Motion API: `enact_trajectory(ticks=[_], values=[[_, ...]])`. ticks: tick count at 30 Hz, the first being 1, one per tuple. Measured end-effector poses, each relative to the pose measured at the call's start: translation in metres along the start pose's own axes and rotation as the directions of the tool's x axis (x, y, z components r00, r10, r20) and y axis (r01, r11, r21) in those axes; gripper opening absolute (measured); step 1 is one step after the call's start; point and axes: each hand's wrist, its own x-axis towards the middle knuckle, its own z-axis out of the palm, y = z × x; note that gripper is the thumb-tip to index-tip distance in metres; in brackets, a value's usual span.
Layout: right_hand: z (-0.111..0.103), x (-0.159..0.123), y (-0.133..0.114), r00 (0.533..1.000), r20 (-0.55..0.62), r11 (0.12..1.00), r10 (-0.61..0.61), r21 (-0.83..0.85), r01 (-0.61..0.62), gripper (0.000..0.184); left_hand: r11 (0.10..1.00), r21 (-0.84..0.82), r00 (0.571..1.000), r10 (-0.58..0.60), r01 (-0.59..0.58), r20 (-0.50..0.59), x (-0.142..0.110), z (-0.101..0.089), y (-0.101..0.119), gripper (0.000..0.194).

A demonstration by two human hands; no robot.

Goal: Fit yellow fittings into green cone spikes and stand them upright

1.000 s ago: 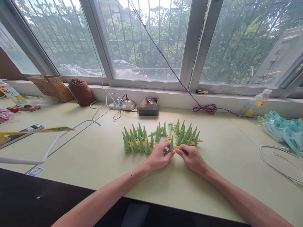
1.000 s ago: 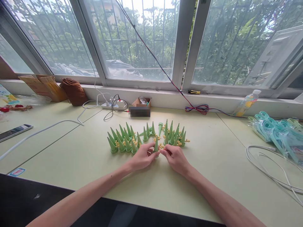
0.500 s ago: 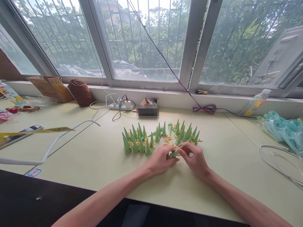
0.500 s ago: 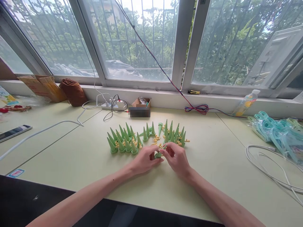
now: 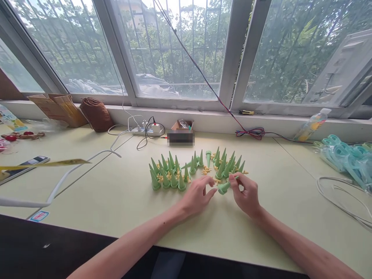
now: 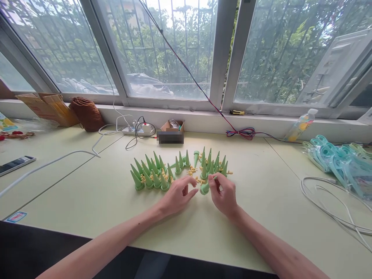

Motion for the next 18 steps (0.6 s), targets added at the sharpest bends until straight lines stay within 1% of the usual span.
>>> enact_trajectory(ticks=[4, 8, 12, 15, 18], values=[[-0.001, 0.0, 0.0, 1.0, 0.004, 1.0, -0.026, -0.018, 0.026, 0.037, 0.998, 0.022, 0.994, 0.05, -0.052, 0.093, -0.002, 0.002, 0.0, 0.013], [-0.002, 0.0, 0.002, 0.997, 0.006, 0.996, -0.077, -0.037, 0.077, 0.033, 0.997, 0.037, 0.99, 0.058, -0.063, 0.127, -0.003, 0.005, 0.0, 0.015], [-0.003, 0.0, 0.008, 0.982, -0.053, 0.984, -0.18, -0.009, 0.179, 0.026, 0.998, 0.023, 0.985, 0.056, -0.061, 0.163, -0.005, 0.006, -0.001, 0.015], [-0.005, 0.001, 0.011, 0.972, -0.095, 0.976, -0.215, 0.018, 0.218, 0.022, 0.997, 0.029, 0.98, 0.07, -0.077, 0.184, -0.007, 0.008, -0.001, 0.015], [-0.008, 0.002, 0.011, 0.959, -0.112, 0.965, -0.261, -0.022, 0.26, 0.021, 0.995, 0.033, 0.976, 0.085, -0.093, 0.2, -0.008, 0.009, 0.0, 0.016]])
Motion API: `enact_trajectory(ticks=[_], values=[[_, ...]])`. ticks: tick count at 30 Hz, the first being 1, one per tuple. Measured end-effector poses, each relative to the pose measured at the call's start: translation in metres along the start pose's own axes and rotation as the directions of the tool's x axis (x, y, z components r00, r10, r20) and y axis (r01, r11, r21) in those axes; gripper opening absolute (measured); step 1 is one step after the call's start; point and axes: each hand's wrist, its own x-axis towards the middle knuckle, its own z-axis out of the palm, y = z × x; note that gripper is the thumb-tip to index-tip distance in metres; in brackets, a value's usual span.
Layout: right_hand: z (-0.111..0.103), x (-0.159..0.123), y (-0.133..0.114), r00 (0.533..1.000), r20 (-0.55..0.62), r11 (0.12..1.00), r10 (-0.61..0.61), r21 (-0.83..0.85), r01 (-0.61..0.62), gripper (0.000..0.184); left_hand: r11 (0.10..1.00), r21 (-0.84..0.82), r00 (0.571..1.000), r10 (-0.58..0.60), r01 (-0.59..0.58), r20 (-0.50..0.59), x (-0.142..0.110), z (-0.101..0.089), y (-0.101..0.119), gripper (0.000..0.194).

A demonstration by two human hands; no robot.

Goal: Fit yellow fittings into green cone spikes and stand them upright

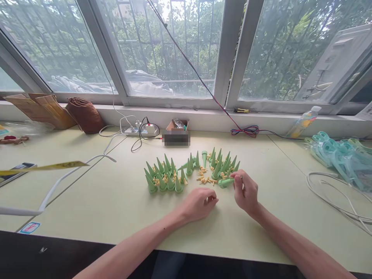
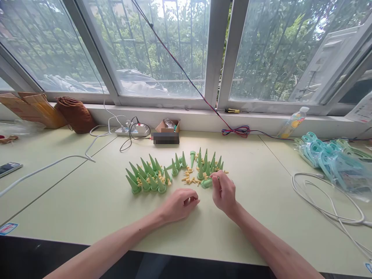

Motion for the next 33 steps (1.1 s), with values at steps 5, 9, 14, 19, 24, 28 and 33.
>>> enact_trajectory(ticks=[5, 9, 14, 19, 24, 28, 33], values=[[0.0, 0.002, -0.001, 0.995, 0.075, 0.987, -0.064, -0.145, 0.074, 0.019, 1.0, 0.003, 1.0, 0.023, -0.023, 0.001, -0.002, 0.003, 0.002, 0.017], [0.002, 0.001, 0.001, 0.988, 0.145, 0.978, -0.051, -0.192, 0.079, 0.018, 0.999, -0.005, 0.999, 0.05, -0.05, -0.001, -0.004, 0.006, 0.002, 0.015], [0.001, 0.001, 0.002, 0.974, 0.227, 0.975, 0.004, -0.215, 0.046, 0.021, 0.998, 0.005, 0.998, 0.066, -0.066, 0.004, -0.007, 0.011, 0.0, 0.016], [-0.001, 0.003, 0.004, 0.969, 0.245, 0.963, 0.042, -0.267, 0.026, 0.021, 0.995, 0.027, 0.996, 0.092, -0.092, 0.012, -0.008, 0.014, 0.002, 0.017], [-0.003, 0.008, 0.003, 0.955, 0.28, 0.956, 0.098, -0.292, -0.013, 0.026, 0.993, 0.038, 0.994, 0.108, -0.109, 0.025, -0.008, 0.014, 0.005, 0.017], [-0.006, 0.015, 0.001, 0.91, 0.371, 0.951, 0.184, -0.302, -0.069, 0.03, 0.991, 0.045, 0.992, 0.122, -0.124, 0.037, -0.007, 0.015, 0.005, 0.017], [-0.008, 0.018, 0.0, 0.888, 0.402, 0.949, 0.222, -0.299, -0.102, 0.031, 0.99, 0.055, 0.992, 0.125, -0.127, 0.035, -0.006, 0.016, 0.005, 0.017]])
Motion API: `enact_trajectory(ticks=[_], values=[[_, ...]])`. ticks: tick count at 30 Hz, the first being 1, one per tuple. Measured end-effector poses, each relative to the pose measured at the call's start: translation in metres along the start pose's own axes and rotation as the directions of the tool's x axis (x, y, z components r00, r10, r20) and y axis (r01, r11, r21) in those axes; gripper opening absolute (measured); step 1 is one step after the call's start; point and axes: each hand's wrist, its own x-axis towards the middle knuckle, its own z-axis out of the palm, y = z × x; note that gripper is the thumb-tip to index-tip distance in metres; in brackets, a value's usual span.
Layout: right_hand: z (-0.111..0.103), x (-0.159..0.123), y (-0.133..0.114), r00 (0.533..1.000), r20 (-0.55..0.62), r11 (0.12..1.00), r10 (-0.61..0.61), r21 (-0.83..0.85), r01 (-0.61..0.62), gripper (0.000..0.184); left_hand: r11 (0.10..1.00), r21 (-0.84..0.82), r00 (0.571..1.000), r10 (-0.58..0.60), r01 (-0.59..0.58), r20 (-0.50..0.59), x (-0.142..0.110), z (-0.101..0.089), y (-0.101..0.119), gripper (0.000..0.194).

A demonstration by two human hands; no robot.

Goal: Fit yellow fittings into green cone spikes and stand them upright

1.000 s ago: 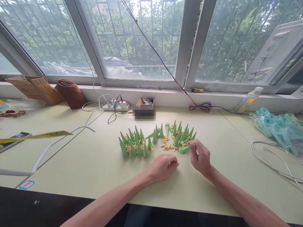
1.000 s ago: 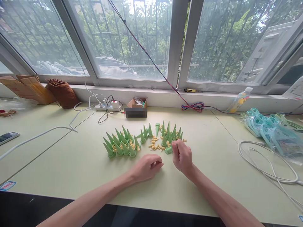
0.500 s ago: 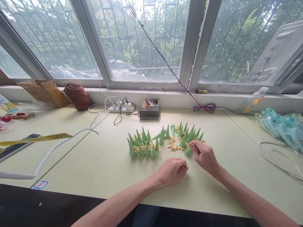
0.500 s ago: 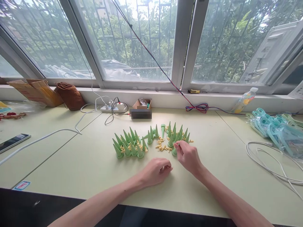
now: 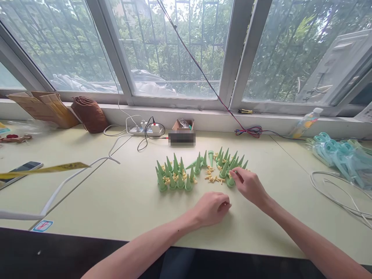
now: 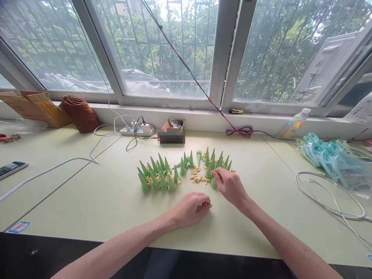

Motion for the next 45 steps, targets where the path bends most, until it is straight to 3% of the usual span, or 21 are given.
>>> enact_trajectory(ticks=[10, 13, 16, 19, 22, 25, 27, 30, 33, 37, 45], values=[[0.009, 0.001, 0.005, 0.998, -0.063, 0.998, -0.032, -0.05, 0.028, 0.029, 1.0, 0.002, 1.0, 0.0, 0.0, 0.004, 0.0, -0.001, 0.001, 0.017], [0.011, -0.001, 0.001, 0.988, -0.146, 0.997, -0.046, -0.07, 0.036, 0.025, 1.0, 0.008, 1.0, 0.008, -0.008, 0.007, 0.0, -0.002, 0.001, 0.017], [0.009, -0.002, -0.007, 0.952, -0.303, 0.996, -0.048, -0.083, 0.024, 0.026, 1.0, 0.017, 1.0, 0.012, -0.013, 0.013, 0.0, -0.003, 0.002, 0.017], [0.004, 0.005, -0.022, 0.914, -0.379, 0.986, -0.146, -0.131, 0.103, 0.016, 1.0, 0.013, 1.0, 0.015, -0.016, 0.019, 0.0, -0.004, 0.002, 0.018], [-0.003, 0.026, -0.04, 0.943, -0.264, 0.971, -0.203, -0.182, 0.158, 0.015, 1.0, 0.003, 1.0, -0.007, 0.007, 0.02, 0.001, -0.003, 0.001, 0.019], [-0.011, 0.062, -0.054, 0.988, -0.06, 0.959, -0.14, -0.255, 0.121, 0.021, 0.999, -0.013, 0.999, -0.041, 0.041, 0.016, 0.002, -0.002, 0.0, 0.019], [-0.014, 0.09, -0.059, 0.994, 0.067, 0.95, -0.091, -0.293, 0.106, 0.021, 0.999, -0.025, 0.999, -0.047, 0.048, 0.013, 0.002, -0.001, 0.0, 0.019], [-0.015, 0.128, -0.059, 0.965, 0.263, 0.937, -0.02, -0.332, 0.11, 0.021, 0.998, -0.038, 0.999, -0.046, 0.046, 0.004, 0.002, -0.002, -0.001, 0.018], [-0.009, 0.152, -0.056, 0.898, 0.438, 0.916, 0.048, -0.379, 0.135, 0.024, 0.997, -0.049, 0.998, -0.055, 0.054, -0.011, 0.002, -0.003, -0.001, 0.018], [0.005, 0.158, -0.055, 0.837, 0.539, 0.884, 0.095, -0.432, 0.178, 0.029, 0.995, -0.051, 0.996, -0.084, 0.083, -0.026, 0.001, -0.005, -0.002, 0.019], [0.018, 0.147, -0.056, 0.847, 0.525, 0.878, 0.08, -0.44, 0.189, 0.023, 0.998, -0.037, 0.998, -0.057, 0.056, -0.035, 0.0, -0.008, -0.003, 0.018]])
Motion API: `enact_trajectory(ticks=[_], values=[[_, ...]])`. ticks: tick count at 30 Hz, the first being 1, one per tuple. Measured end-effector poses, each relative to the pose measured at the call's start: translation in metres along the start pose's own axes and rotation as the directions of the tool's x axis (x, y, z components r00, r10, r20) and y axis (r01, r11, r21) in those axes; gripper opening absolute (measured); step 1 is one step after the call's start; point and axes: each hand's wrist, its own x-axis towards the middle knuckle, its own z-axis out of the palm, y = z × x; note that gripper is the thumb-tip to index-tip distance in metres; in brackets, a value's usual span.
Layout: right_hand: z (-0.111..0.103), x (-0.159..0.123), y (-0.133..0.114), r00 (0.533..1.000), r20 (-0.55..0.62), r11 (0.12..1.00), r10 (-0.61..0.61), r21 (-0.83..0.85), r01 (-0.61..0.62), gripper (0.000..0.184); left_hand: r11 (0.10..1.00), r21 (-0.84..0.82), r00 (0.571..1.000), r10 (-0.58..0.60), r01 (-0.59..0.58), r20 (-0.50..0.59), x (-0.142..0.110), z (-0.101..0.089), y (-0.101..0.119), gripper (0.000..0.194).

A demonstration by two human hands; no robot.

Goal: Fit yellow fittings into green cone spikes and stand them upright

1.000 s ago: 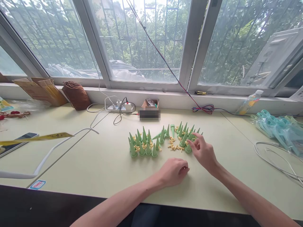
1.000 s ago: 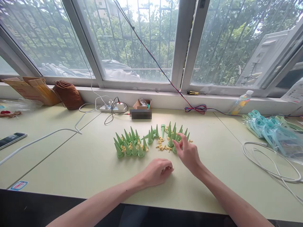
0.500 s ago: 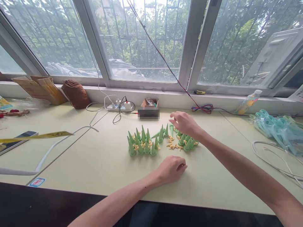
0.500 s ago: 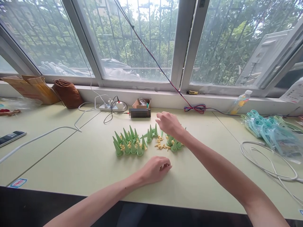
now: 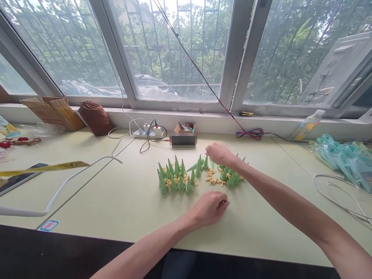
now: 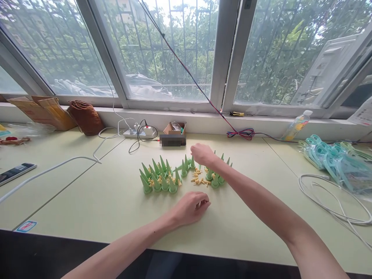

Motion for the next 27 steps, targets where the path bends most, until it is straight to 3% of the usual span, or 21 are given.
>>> enact_trajectory(ticks=[3, 6, 8, 11, 13, 16, 19, 23, 27], values=[[-0.006, -0.009, 0.001, 1.0, -0.031, 1.0, 0.007, -0.004, -0.007, 0.026, 1.0, -0.027, 0.999, 0.013, -0.014, -0.05, 0.001, -0.002, 0.001, 0.018], [-0.017, -0.025, 0.002, 0.996, -0.088, 1.0, 0.018, -0.004, -0.018, 0.029, 0.997, -0.069, 0.983, 0.002, -0.015, -0.185, 0.002, -0.002, 0.001, 0.021], [-0.024, -0.038, 0.003, 0.991, -0.129, 1.0, 0.027, 0.018, -0.025, 0.027, 0.995, -0.093, 0.947, -0.007, -0.024, -0.322, 0.003, -0.002, 0.0, 0.017], [-0.03, -0.06, 0.002, 0.992, -0.127, 0.998, 0.013, 0.07, -0.004, 0.03, 0.994, -0.101, 0.851, -0.025, -0.033, -0.525, 0.004, -0.003, -0.002, 0.012], [-0.03, -0.073, 0.002, 0.995, -0.093, 0.994, -0.026, 0.103, 0.036, 0.032, 0.994, -0.106, 0.817, -0.053, -0.01, -0.574, 0.005, -0.005, -0.002, 0.023], [-0.027, -0.086, 0.002, 0.994, -0.09, 0.985, -0.062, 0.154, 0.075, 0.035, 0.99, -0.13, 0.876, -0.112, 0.057, -0.469, 0.005, -0.006, -0.004, 0.031], [-0.024, -0.091, 0.003, 0.986, -0.142, 0.971, -0.088, 0.209, 0.116, 0.038, 0.981, -0.146, 0.927, -0.172, 0.13, -0.334, 0.005, -0.005, -0.005, 0.026], [-0.016, -0.094, 0.003, 0.982, -0.18, 0.972, -0.055, 0.216, 0.094, 0.04, 0.949, -0.248, 0.931, -0.258, 0.194, -0.258, 0.006, -0.005, -0.005, 0.013], [0.008, -0.102, -0.004, 0.964, -0.245, 0.986, 0.101, 0.153, -0.065, 0.031, 0.891, -0.405, 0.9, -0.333, 0.204, -0.28, 0.008, -0.01, -0.004, 0.013]])
